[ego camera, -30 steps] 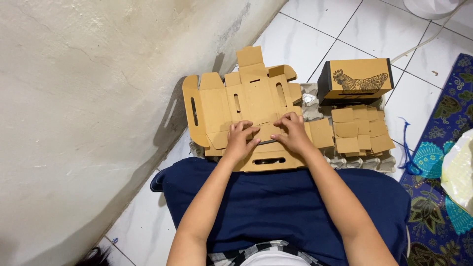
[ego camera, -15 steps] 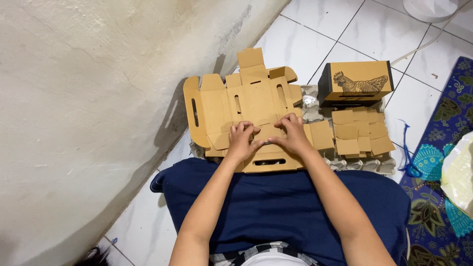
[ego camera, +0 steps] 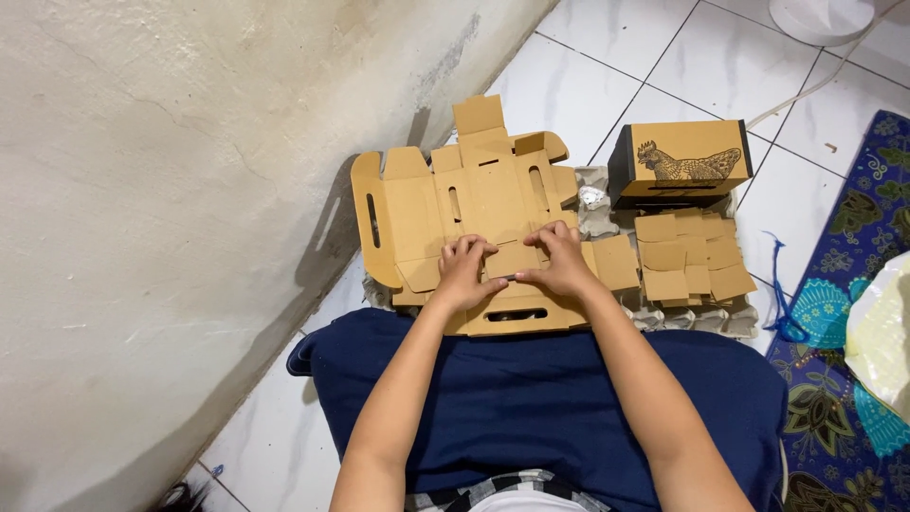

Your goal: The person assembles a flat cardboard box by folding and interlocking its flaps. They insert a smaller cardboard insert, close the lid, and place the finished box onto a stack of completed boxes.

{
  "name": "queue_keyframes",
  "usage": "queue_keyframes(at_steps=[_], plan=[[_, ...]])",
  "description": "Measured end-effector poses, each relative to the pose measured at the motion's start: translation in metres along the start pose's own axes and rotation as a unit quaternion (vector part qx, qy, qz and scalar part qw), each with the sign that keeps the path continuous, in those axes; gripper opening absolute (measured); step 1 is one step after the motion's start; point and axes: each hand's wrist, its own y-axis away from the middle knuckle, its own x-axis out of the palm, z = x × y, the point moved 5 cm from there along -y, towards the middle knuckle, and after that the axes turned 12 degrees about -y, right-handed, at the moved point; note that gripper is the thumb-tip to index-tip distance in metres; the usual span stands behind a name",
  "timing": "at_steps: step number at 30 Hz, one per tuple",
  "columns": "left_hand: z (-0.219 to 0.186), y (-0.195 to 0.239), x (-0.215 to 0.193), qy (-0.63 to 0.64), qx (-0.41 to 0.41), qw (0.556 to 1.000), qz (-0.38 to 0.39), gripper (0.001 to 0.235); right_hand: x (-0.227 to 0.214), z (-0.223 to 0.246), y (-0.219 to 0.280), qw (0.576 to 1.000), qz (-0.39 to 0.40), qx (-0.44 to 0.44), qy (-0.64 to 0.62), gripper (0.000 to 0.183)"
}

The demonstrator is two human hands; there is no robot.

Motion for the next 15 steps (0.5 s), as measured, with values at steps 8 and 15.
queue_keyframes(at_steps=[8,15], plan=[[0.010,0.000,0.004,0.005,0.035,0.999,0.003,0.077,-0.022,0.033,0.025,0.996,0.058,-0.024,-0.058,0.049],[-0.015,0.024,0.003,-0.018,0.129,0.990,-0.055,0.009,-0.024,0.060,0.055,0.988,0.044,-0.150,-0.013,0.010]])
